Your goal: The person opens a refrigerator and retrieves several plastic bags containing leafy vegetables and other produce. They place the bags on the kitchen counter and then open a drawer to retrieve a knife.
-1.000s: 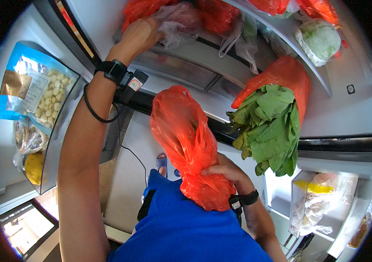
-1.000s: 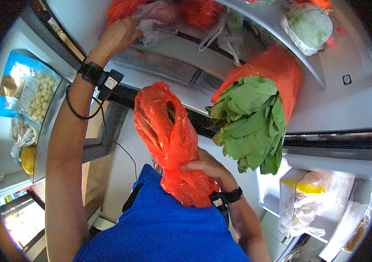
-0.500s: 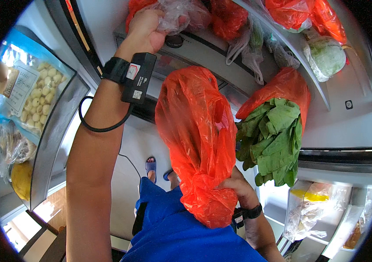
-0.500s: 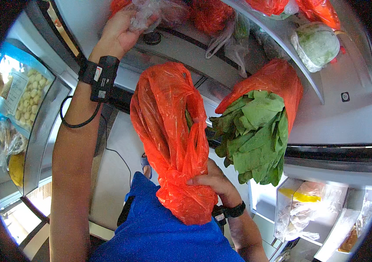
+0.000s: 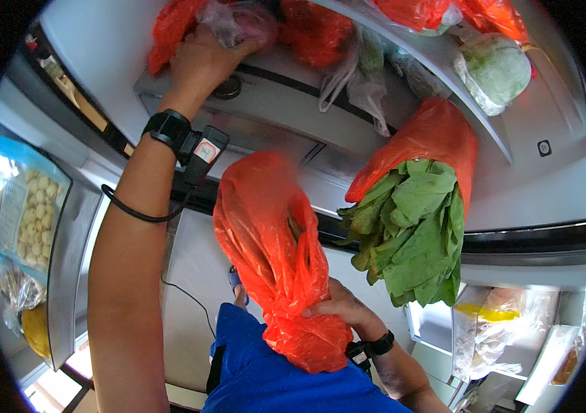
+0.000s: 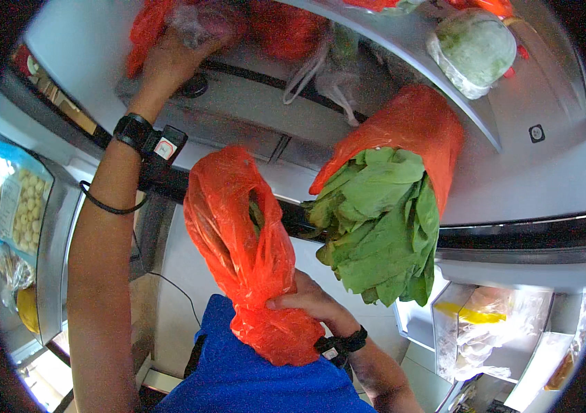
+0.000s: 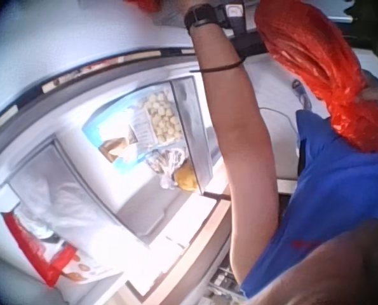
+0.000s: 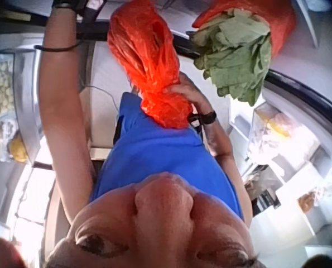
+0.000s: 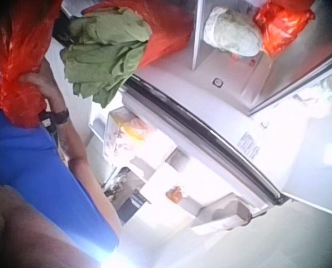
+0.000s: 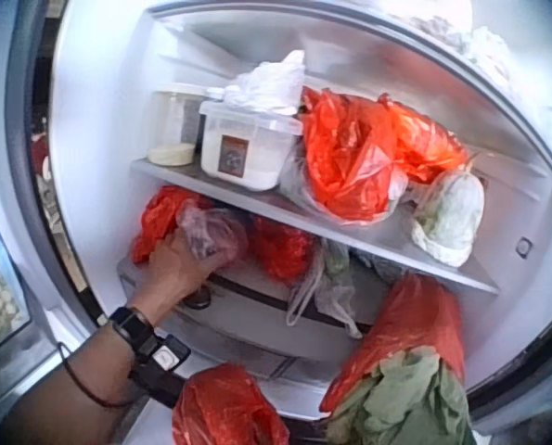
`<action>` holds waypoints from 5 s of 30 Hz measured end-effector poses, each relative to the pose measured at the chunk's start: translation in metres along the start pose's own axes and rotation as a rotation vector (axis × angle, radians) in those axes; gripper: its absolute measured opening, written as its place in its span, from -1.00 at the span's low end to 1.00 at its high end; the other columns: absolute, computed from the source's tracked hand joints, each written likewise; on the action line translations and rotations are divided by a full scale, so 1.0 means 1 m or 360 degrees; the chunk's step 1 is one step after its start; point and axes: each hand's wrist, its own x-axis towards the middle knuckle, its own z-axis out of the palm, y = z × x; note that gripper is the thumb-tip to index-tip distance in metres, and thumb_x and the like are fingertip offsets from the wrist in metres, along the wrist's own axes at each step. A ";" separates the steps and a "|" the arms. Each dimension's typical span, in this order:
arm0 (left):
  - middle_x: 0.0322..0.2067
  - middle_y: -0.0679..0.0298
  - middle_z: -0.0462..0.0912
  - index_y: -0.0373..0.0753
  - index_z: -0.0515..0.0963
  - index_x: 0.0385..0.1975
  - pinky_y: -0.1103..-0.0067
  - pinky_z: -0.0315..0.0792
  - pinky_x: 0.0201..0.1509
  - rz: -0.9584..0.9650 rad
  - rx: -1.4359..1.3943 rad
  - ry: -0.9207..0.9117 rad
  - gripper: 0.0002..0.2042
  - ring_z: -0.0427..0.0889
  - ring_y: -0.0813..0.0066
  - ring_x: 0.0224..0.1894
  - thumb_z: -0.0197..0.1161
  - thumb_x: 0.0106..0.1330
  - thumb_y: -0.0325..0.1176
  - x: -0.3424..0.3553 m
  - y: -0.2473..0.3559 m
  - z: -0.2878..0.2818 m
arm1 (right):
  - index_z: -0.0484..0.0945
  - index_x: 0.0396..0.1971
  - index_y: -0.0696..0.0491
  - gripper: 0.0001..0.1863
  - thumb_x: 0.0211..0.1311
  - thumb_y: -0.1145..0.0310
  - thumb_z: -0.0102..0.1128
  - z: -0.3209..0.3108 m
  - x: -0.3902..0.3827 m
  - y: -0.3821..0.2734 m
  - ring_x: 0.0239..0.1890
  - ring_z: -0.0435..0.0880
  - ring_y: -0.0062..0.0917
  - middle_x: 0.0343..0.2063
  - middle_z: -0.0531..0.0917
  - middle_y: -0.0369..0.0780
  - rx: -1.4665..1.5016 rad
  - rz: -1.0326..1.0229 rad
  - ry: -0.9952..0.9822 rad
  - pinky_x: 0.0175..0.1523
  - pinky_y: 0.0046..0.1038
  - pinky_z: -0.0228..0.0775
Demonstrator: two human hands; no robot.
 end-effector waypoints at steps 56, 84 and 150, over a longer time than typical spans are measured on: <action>-0.23 -0.05 0.65 -0.30 0.57 -0.20 0.14 0.55 0.03 0.1256 -0.0415 -0.0350 -0.82 0.63 -0.14 -0.10 0.26 0.24 -0.41 -0.040 0.102 -0.012 | 0.29 0.43 0.16 -0.10 0.14 0.22 0.56 -0.033 0.015 0.032 0.34 0.49 -0.44 0.30 0.56 -0.16 0.0011 0.0068 -0.0071 0.48 -0.33 0.24; -0.15 -0.19 0.70 -0.33 0.44 0.26 0.17 0.67 -0.03 0.0380 0.0219 -0.0473 -0.23 0.76 -0.12 -0.08 0.35 0.27 0.21 0.016 0.082 0.006 | 0.35 0.40 0.15 -0.16 0.13 0.29 0.55 -0.004 -0.002 0.027 0.33 0.52 -0.42 0.27 0.58 -0.17 0.0220 0.0012 0.0058 0.48 -0.28 0.25; 0.03 -0.16 0.63 -0.36 0.61 -0.02 0.16 0.53 0.19 0.0951 -0.0140 -0.0906 -0.69 0.63 -0.11 0.11 0.17 0.46 -0.23 -0.004 0.130 0.060 | 0.29 0.44 0.11 -0.07 0.08 0.23 0.57 0.000 0.002 0.020 0.37 0.45 -0.41 0.31 0.54 -0.17 0.0046 -0.0087 0.0002 0.51 -0.31 0.19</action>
